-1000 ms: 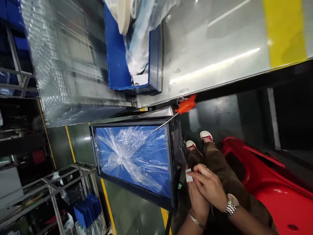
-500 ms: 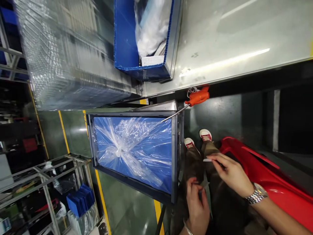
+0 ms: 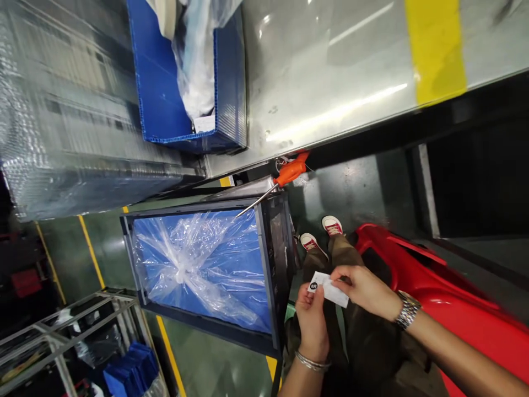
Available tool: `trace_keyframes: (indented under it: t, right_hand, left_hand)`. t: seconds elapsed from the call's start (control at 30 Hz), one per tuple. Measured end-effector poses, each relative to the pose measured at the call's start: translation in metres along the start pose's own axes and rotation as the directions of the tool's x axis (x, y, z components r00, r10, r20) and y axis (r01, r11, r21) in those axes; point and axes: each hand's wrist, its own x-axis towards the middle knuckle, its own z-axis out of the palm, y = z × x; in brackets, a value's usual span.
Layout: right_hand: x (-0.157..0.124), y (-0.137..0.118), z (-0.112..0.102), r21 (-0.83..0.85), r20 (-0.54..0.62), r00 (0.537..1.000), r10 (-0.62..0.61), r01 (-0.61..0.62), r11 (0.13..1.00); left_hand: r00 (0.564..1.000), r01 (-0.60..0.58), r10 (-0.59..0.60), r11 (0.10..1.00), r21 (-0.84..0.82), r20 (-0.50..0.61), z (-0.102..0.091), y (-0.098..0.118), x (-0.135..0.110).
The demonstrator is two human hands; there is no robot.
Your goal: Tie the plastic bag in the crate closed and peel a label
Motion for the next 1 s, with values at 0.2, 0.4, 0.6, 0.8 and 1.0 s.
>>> trace_keyframes:
  t: [0.2, 0.4, 0.6, 0.8, 1.0]
  right_hand:
    - [0.020, -0.014, -0.020, 0.093, -0.137, 0.990, -0.045, 0.058, 0.994]
    - [0.045, -0.039, -0.044, -0.013, -0.168, 0.870, -0.464, 0.469, 0.883]
    - [0.075, -0.070, -0.029, -0.060, 0.100, 0.644, -0.758, 0.765, 0.642]
    - [0.115, -0.088, -0.026, -0.455, 0.462, 0.557, -0.689, 0.817, 0.355]
    - [0.118, -0.097, -0.020, -0.608, 0.571, 0.555, -0.605, 0.781, 0.143]
  left_hand:
    - [0.861, -0.478, 0.509, 0.796, 0.372, 0.017, 0.014, 0.032, 0.036]
    - [0.874, -0.363, 0.465, 0.819, 0.444, -0.142, 0.028, 0.037, 0.066]
    - [0.825, -0.424, 0.563, 0.673, 0.606, -0.047, 0.025, 0.009, 0.053]
    - [0.848, -0.442, 0.530, 0.715, 0.542, -0.007, 0.037, 0.018, 0.041]
    - [0.879, -0.402, 0.476, 0.760, 0.511, -0.016, 0.043, 0.020, 0.034]
